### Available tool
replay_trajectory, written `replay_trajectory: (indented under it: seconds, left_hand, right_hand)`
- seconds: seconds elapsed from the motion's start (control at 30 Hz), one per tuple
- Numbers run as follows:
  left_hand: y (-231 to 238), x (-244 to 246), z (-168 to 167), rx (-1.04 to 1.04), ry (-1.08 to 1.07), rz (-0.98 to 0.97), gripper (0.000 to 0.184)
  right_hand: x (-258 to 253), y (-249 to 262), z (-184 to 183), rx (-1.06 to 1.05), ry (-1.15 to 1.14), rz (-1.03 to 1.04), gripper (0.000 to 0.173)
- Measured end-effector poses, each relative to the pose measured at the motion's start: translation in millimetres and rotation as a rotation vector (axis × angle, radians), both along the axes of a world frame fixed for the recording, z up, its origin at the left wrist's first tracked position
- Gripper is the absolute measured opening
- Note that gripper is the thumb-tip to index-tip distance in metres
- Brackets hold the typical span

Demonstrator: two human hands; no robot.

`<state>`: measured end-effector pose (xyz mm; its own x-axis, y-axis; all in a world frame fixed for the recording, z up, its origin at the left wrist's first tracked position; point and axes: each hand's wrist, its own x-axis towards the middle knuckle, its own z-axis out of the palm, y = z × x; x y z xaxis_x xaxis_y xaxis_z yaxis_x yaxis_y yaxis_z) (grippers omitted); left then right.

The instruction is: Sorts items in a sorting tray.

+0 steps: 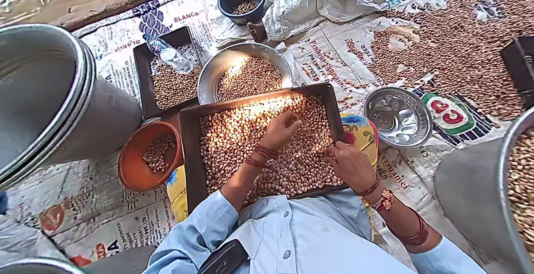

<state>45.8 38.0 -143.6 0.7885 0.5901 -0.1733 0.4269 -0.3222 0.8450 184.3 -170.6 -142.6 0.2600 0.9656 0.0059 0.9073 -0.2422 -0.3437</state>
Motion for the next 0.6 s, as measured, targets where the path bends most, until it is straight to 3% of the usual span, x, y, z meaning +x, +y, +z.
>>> replay_trajectory:
  seconds: [0.1,0.27,0.43,0.53,0.6]
  left_hand:
    - [17,-23,1,-0.066,-0.081,0.127,0.022]
    - [-8,-24,9,0.227,0.190,-0.108,0.022]
    - [-27,-7,1,0.354,0.360,-0.211,0.028]
    - [-26,-7,1,0.311,0.354,-0.224,0.029]
    - [-23,-10,2,0.174,0.242,-0.153,0.027]
  right_hand:
    - [-5,0,-5,-0.012,-0.076,0.003,0.016]
    - [-11,3,-6,-0.033,-0.115,-0.025,0.017]
    - [-13,4,-8,-0.034,-0.144,-0.044,0.016]
    - [-10,6,3,-0.123,-0.062,-0.058,0.018]
    - [-7,13,24,-0.250,0.065,-0.062,0.023]
